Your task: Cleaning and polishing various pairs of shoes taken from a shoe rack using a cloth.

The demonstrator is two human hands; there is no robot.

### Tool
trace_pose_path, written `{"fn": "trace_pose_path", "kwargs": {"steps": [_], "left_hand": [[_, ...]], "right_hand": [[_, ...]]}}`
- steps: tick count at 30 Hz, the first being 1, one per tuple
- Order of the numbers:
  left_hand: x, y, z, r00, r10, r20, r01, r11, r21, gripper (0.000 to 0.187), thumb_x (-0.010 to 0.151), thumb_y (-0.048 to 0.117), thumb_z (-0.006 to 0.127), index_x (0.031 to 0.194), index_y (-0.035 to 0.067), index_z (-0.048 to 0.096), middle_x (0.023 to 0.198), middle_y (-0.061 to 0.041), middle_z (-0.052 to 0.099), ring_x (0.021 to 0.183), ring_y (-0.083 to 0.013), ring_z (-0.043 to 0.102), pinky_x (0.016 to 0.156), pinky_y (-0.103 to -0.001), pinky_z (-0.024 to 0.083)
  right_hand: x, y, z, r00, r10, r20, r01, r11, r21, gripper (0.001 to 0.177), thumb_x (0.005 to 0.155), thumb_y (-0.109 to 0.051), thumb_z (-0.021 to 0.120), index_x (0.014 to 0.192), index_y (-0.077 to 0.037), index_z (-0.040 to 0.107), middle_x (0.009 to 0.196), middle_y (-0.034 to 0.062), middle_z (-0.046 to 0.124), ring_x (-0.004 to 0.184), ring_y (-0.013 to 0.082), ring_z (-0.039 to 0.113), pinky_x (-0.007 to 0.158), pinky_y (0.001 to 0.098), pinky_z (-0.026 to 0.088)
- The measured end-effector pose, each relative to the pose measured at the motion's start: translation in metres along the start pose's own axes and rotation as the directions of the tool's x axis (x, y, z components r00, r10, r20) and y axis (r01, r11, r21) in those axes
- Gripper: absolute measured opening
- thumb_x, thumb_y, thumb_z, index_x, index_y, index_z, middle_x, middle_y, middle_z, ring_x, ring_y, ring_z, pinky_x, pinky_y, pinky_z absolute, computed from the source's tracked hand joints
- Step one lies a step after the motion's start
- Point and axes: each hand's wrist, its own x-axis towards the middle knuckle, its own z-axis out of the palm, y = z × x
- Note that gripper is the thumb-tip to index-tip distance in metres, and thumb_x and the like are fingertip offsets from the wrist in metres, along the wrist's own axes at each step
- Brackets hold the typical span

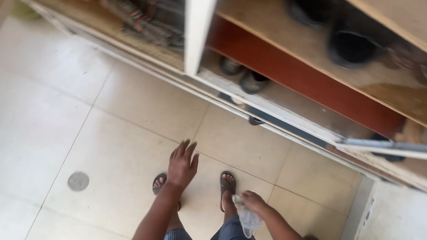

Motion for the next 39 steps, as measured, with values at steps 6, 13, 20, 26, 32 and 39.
{"fn": "trace_pose_path", "kwargs": {"steps": [6,13,20,26,32,39], "left_hand": [[0.135,0.078,0.063,0.942,0.248,0.226,-0.261,0.965,0.030,0.064,0.093,0.020,0.064,0.150,0.003,0.041,0.159,-0.021,0.037,0.135,-0.0380,0.049,0.101,-0.048,0.050],[0.242,0.112,0.163,0.895,0.226,0.384,-0.349,0.892,0.288,0.073,0.097,0.006,0.049,0.163,0.012,0.019,0.172,-0.014,0.014,0.120,-0.0289,0.065,0.088,-0.037,0.060],[0.273,0.102,0.203,0.888,-0.081,0.453,-0.172,0.855,0.489,0.063,0.097,0.014,0.045,0.157,0.007,0.026,0.156,-0.017,0.041,0.107,-0.0239,0.070,0.078,-0.032,0.060],[0.173,0.052,0.226,0.925,-0.146,0.352,0.031,0.949,0.313,0.030,0.105,0.018,0.044,0.128,0.020,0.063,0.127,-0.006,0.069,0.110,-0.0266,0.069,0.086,-0.038,0.058],[0.151,0.092,0.179,0.876,-0.241,0.417,0.006,0.872,0.490,0.033,0.094,0.017,0.056,0.126,0.013,0.062,0.127,-0.015,0.064,0.096,-0.0351,0.072,0.080,-0.049,0.060],[0.216,0.179,0.166,0.894,-0.320,0.315,0.156,0.879,0.450,0.054,0.096,0.046,0.063,0.130,0.004,0.057,0.126,-0.021,0.060,0.106,-0.0374,0.065,0.080,-0.055,0.055]], "right_hand": [[-0.141,0.017,-0.082,0.899,-0.062,0.433,-0.402,0.273,0.874,0.072,0.088,-0.064,0.053,0.129,-0.006,0.066,0.113,0.0136,0.076,0.098,0.0290,0.073,0.082,0.0496,0.063],[-0.175,0.094,-0.068,0.944,-0.218,0.249,-0.245,0.047,0.968,0.066,0.091,-0.053,0.063,0.140,-0.008,0.061,0.123,0.0158,0.071,0.103,0.0280,0.073,0.083,0.0508,0.062],[-0.183,0.127,-0.068,0.927,-0.191,0.324,-0.352,-0.137,0.926,0.069,0.091,-0.039,0.066,0.147,-0.001,0.053,0.129,0.0222,0.069,0.114,0.0365,0.070,0.089,0.0545,0.064],[-0.191,0.125,-0.097,0.854,-0.390,0.345,-0.413,-0.104,0.905,0.068,0.087,-0.043,0.070,0.139,-0.001,0.056,0.125,0.0215,0.071,0.105,0.0409,0.073,0.074,0.0515,0.062],[-0.169,0.119,-0.115,0.940,-0.159,0.301,-0.315,-0.065,0.947,0.058,0.089,-0.037,0.068,0.135,-0.002,0.056,0.117,0.0191,0.069,0.101,0.0354,0.070,0.083,0.0528,0.061],[-0.164,0.116,-0.118,0.943,-0.150,0.298,-0.311,-0.074,0.948,0.060,0.088,-0.034,0.065,0.137,-0.001,0.053,0.122,0.0222,0.068,0.106,0.0382,0.068,0.090,0.0523,0.058]]}}
